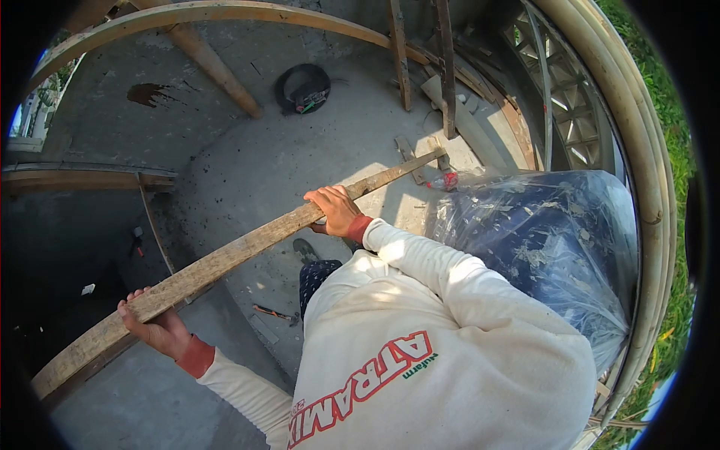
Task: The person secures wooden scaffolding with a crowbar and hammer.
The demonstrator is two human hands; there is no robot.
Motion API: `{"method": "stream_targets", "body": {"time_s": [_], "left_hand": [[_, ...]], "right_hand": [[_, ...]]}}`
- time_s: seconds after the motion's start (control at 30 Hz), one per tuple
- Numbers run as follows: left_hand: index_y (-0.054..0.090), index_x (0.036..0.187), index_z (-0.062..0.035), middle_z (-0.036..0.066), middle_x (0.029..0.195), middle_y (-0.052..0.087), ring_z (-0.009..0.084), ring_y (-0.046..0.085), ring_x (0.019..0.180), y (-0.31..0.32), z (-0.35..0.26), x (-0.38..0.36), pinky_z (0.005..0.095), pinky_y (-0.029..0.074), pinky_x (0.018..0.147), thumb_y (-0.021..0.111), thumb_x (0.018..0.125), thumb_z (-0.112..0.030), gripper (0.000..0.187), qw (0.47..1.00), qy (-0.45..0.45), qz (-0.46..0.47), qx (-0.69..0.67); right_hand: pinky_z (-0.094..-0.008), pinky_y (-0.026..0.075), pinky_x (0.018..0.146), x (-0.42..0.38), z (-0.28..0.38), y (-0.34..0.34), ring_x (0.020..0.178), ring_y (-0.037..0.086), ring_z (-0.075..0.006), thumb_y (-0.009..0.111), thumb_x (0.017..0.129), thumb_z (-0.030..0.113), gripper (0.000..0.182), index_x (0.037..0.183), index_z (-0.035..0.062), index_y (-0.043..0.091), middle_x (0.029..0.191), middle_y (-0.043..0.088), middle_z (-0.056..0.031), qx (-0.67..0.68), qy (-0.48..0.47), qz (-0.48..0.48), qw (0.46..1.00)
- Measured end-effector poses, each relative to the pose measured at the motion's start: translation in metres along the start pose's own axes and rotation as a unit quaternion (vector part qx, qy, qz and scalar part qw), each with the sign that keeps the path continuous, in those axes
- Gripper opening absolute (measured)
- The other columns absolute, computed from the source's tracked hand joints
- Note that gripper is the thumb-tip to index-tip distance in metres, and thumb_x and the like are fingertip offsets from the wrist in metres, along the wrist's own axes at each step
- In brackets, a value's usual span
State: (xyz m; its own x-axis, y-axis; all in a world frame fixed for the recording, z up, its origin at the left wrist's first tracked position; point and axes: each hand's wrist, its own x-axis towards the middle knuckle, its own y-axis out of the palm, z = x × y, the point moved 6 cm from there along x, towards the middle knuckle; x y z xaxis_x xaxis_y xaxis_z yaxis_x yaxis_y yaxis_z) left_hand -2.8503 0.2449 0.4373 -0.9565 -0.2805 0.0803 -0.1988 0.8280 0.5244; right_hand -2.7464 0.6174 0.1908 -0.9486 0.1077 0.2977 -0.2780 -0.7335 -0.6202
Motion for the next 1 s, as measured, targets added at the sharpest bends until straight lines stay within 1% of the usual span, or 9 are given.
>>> {"method": "stream_targets", "body": {"time_s": [0.1, 0.2, 0.4, 0.57, 0.73, 0.83, 0.87, 0.97, 1.0], "left_hand": [[0.062, 0.108, -0.0094, 0.004, 0.098, 0.062, 0.0185, 0.061, 0.096, -0.001, 0.001, 0.000, 0.0380, 0.053, 0.092, 0.073, 0.091, -0.025, 0.025, 1.000, 0.000, 0.002, -0.002], [0.062, 0.108, -0.0093, 0.004, 0.098, 0.062, 0.0185, 0.061, 0.096, -0.002, 0.001, 0.001, 0.0380, 0.052, 0.092, 0.073, 0.092, -0.025, 0.025, 1.000, 0.001, 0.001, -0.005], [0.062, 0.106, -0.0093, 0.004, 0.099, 0.062, 0.0185, 0.061, 0.096, -0.001, 0.002, 0.000, 0.0372, 0.052, 0.092, 0.073, 0.091, -0.025, 0.024, 1.000, 0.002, -0.008, 0.011], [0.062, 0.103, -0.0096, 0.004, 0.100, 0.062, 0.0186, 0.061, 0.097, -0.007, 0.001, 0.005, 0.0366, 0.052, 0.093, 0.073, 0.090, -0.027, 0.025, 1.000, -0.003, -0.014, 0.025], [0.059, 0.111, -0.0097, 0.004, 0.105, 0.062, 0.0200, 0.060, 0.104, -0.007, 0.001, 0.004, 0.0390, 0.048, 0.099, 0.069, 0.092, -0.033, 0.032, 0.997, 0.013, -0.040, 0.062], [0.058, 0.112, -0.0095, 0.005, 0.104, 0.062, 0.0201, 0.059, 0.105, -0.004, 0.000, 0.000, 0.0392, 0.047, 0.101, 0.070, 0.092, -0.034, 0.034, 0.995, 0.029, -0.058, 0.071], [0.057, 0.115, -0.0093, 0.007, 0.106, 0.060, 0.0212, 0.058, 0.108, -0.012, 0.002, 0.008, 0.0401, 0.045, 0.102, 0.071, 0.092, -0.036, 0.038, 0.996, 0.023, -0.055, 0.070], [0.056, 0.117, -0.0092, 0.009, 0.111, 0.058, 0.0225, 0.056, 0.112, -0.006, 0.000, 0.004, 0.0413, 0.044, 0.104, 0.071, 0.092, -0.040, 0.042, 0.993, 0.026, -0.048, 0.104], [0.055, 0.118, -0.0084, 0.010, 0.116, 0.055, 0.0231, 0.054, 0.116, 0.000, -0.001, -0.001, 0.0422, 0.043, 0.105, 0.069, 0.092, -0.044, 0.046, 0.991, 0.034, -0.055, 0.119]], "right_hand": [[-0.0414, 0.041, 0.091, 0.003, 0.003, -0.002, 0.106, 0.060, -0.0258, 0.089, 0.064, 0.024, 0.063, 0.117, 0.0140, 0.057, 0.108, 0.062, -0.0053, -0.019, -0.014, -0.009, 1.000], [-0.0408, 0.040, 0.088, 0.005, -0.005, 0.005, 0.101, 0.059, -0.0250, 0.090, 0.062, 0.023, 0.059, 0.110, 0.0143, 0.057, 0.102, 0.060, -0.0040, -0.035, -0.008, 0.028, 0.999], [-0.0404, 0.040, 0.084, 0.006, -0.010, 0.007, 0.096, 0.057, -0.0247, 0.091, 0.060, 0.023, 0.055, 0.099, 0.0150, 0.053, 0.095, 0.057, -0.0032, -0.044, -0.006, 0.044, 0.998], [-0.0412, 0.040, 0.086, 0.003, -0.011, 0.007, 0.100, 0.057, -0.0251, 0.091, 0.061, 0.026, 0.058, 0.103, 0.0149, 0.053, 0.099, 0.056, -0.0038, -0.055, -0.006, 0.059, 0.997], [-0.0423, 0.039, 0.088, -0.002, -0.015, 0.007, 0.104, 0.056, -0.0255, 0.090, 0.063, 0.026, 0.056, 0.105, 0.0151, 0.054, 0.101, 0.057, -0.0038, -0.049, 0.003, 0.058, 0.997], [-0.0427, 0.039, 0.089, -0.005, -0.017, 0.011, 0.105, 0.056, -0.0254, 0.087, 0.064, 0.023, 0.054, 0.106, 0.0154, 0.054, 0.101, 0.058, -0.0031, -0.054, 0.015, 0.058, 0.997], [-0.0428, 0.039, 0.089, -0.005, -0.017, 0.012, 0.105, 0.056, -0.0254, 0.087, 0.065, 0.023, 0.053, 0.106, 0.0156, 0.055, 0.101, 0.058, -0.0030, -0.056, 0.017, 0.056, 0.997], [-0.0418, 0.039, 0.091, -0.009, -0.015, 0.008, 0.105, 0.056, -0.0255, 0.087, 0.066, 0.023, 0.052, 0.106, 0.0150, 0.054, 0.102, 0.057, -0.0036, -0.058, 0.027, 0.053, 0.997], [-0.0419, 0.039, 0.092, -0.010, -0.014, 0.008, 0.106, 0.055, -0.0257, 0.087, 0.066, 0.023, 0.052, 0.106, 0.0150, 0.054, 0.103, 0.057, -0.0037, -0.057, 0.031, 0.052, 0.997]]}}
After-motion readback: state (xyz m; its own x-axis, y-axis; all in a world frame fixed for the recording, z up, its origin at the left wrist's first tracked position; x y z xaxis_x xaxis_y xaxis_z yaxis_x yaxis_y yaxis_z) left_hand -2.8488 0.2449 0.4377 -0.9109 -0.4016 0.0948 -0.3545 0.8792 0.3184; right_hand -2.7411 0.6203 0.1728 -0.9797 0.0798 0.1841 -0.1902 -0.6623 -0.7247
